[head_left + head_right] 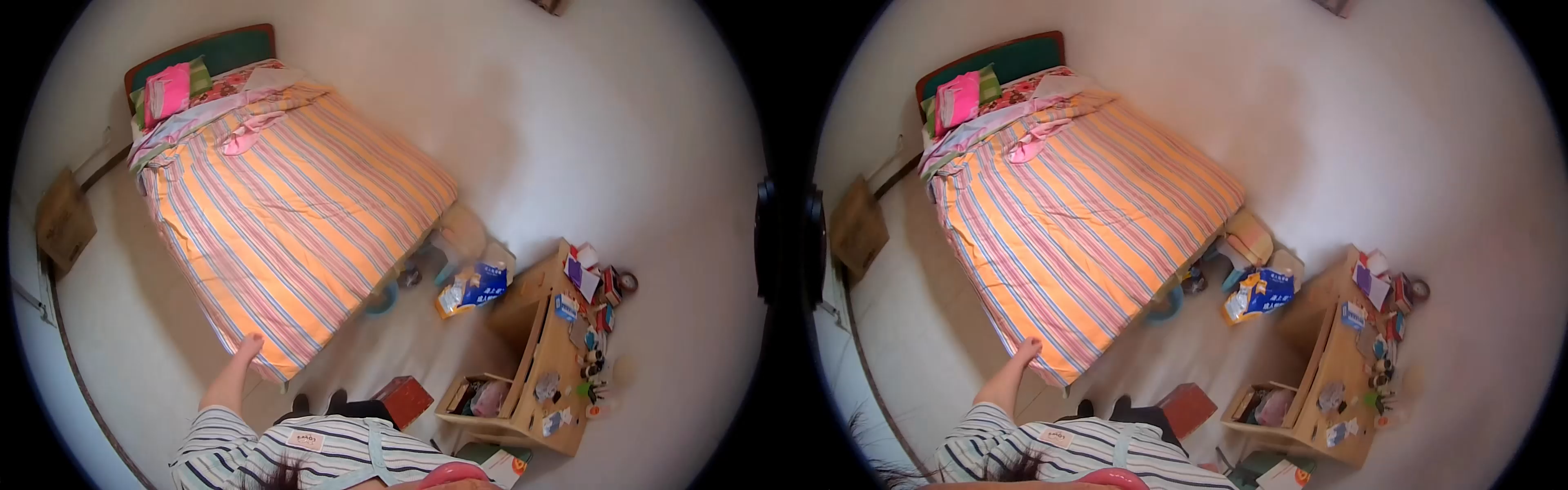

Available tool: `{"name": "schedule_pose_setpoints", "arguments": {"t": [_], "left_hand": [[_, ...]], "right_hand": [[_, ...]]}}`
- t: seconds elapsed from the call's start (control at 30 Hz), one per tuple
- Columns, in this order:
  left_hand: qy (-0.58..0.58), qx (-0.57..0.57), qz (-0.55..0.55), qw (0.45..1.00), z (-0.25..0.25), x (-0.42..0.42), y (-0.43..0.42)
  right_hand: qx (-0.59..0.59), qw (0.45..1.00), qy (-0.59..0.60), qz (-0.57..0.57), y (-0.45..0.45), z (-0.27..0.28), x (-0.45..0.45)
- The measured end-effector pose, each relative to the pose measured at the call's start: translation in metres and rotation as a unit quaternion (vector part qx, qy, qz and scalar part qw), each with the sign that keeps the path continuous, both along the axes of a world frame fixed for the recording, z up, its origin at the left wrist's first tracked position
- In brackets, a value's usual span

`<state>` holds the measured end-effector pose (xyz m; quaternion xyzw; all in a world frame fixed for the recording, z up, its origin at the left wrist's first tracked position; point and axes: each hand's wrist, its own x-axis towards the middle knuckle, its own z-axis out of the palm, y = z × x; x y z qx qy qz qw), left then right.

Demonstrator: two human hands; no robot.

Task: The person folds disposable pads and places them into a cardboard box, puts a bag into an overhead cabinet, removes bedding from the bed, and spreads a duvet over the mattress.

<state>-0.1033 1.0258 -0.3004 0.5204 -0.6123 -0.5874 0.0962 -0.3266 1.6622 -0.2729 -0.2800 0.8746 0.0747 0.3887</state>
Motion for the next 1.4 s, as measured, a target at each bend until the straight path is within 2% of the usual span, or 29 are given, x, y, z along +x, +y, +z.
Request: {"name": "schedule_pose_setpoints", "arguments": {"t": [0.13, 0.2, 0.27, 0.33, 0.37, 0.4, 0.43, 0.47, 0.5, 0.53, 0.57, 0.63, 0.7, 0.8, 0.87, 0.9, 0.93, 1.0, 1.07, 1.1, 1.2, 1.3, 1.37, 1.4], "left_hand": [[0.074, 0.000, 0.047, 0.996, 0.068, -0.058, -0.014], [0.066, 0.006, 0.033, 0.997, 0.066, -0.059, -0.004], [0.035, 0.049, 0.009, 0.998, 0.047, -0.045, 0.014], [-0.028, 0.102, 0.038, 0.994, 0.021, -0.017, 0.043], [-0.066, 0.121, 0.066, 0.988, 0.014, -0.003, 0.063], [-0.097, 0.156, 0.098, 0.978, 0.007, 0.011, 0.085], [-0.129, 0.188, 0.129, 0.965, 0.001, 0.033, 0.108], [-0.198, 0.106, -0.051, 0.973, -0.041, 0.076, 0.143], [-0.288, -0.032, -0.242, 0.926, -0.065, 0.105, 0.174], [-0.338, -0.171, -0.365, 0.850, -0.045, 0.098, 0.193], [-0.345, -0.059, -0.319, 0.881, -0.040, 0.094, 0.216], [-0.327, 0.071, -0.167, 0.927, -0.024, 0.041, 0.216], [-0.269, 0.103, -0.037, 0.957, 0.005, -0.037, 0.199], [-0.172, 0.089, 0.104, 0.976, 0.106, -0.199, 0.126], [-0.035, 0.203, 0.150, 0.967, 0.047, -0.217, 0.082], [-0.030, 0.133, 0.129, 0.982, 0.059, -0.248, 0.060], [-0.027, 0.143, 0.097, 0.985, 0.042, -0.260, 0.033], [-0.032, 0.145, 0.068, 0.987, 0.043, -0.289, -0.006], [-0.035, 0.153, 0.091, 0.983, 0.041, -0.303, -0.036], [-0.036, 0.148, 0.091, 0.984, 0.045, -0.310, -0.043], [-0.031, 0.142, 0.194, 0.970, 0.069, -0.326, -0.058], [-0.043, 0.159, 0.227, 0.960, 0.075, -0.333, -0.039], [-0.062, 0.145, 0.259, 0.953, 0.061, -0.328, -0.008], [-0.066, 0.150, 0.265, 0.950, 0.057, -0.332, 0.016]], "right_hand": [[-0.040, 0.997, 0.015, -0.065, -0.049, 0.003, -0.018], [-0.082, 0.993, 0.042, -0.068, -0.084, 0.004, -0.043], [-0.186, 0.974, 0.123, -0.047, -0.130, 0.010, -0.077], [-0.330, 0.904, 0.271, -0.006, -0.189, 0.034, -0.118], [-0.234, 0.954, 0.058, -0.177, -0.188, 0.010, -0.165], [-0.116, 0.922, -0.155, -0.334, -0.188, -0.029, -0.222], [-0.185, 0.944, -0.058, -0.267, -0.204, -0.040, -0.250], [-0.170, 0.966, -0.032, -0.193, -0.218, -0.059, -0.289], [-0.226, 0.912, -0.110, -0.325, -0.247, -0.024, -0.312], [-0.279, 0.908, -0.115, -0.291, -0.257, -0.025, -0.342], [-0.293, 0.891, -0.138, -0.319, -0.278, -0.004, -0.368], [-0.308, 0.885, -0.159, -0.312, -0.309, 0.012, -0.425], [-0.312, 0.886, -0.138, -0.313, -0.330, 0.027, -0.470], [-0.300, 0.899, -0.085, -0.306, -0.338, 0.022, -0.522], [-0.355, 0.829, -0.125, -0.413, -0.330, 0.024, -0.525], [-0.354, 0.823, -0.119, -0.428, -0.330, 0.030, -0.517], [-0.338, 0.814, -0.142, -0.450, -0.332, 0.048, -0.510], [-0.328, 0.787, -0.192, -0.485, -0.315, 0.063, -0.503], [-0.327, 0.768, -0.197, -0.514, -0.297, 0.056, -0.499], [-0.305, 0.743, -0.200, -0.561, -0.286, 0.051, -0.501], [-0.214, 0.668, -0.205, -0.682, -0.252, 0.017, -0.531], [-0.199, 0.677, -0.211, -0.676, -0.250, -0.022, -0.596], [-0.215, 0.706, -0.185, -0.649, -0.290, -0.033, -0.654], [-0.238, 0.778, -0.166, -0.556, -0.316, -0.047, -0.696]]}}
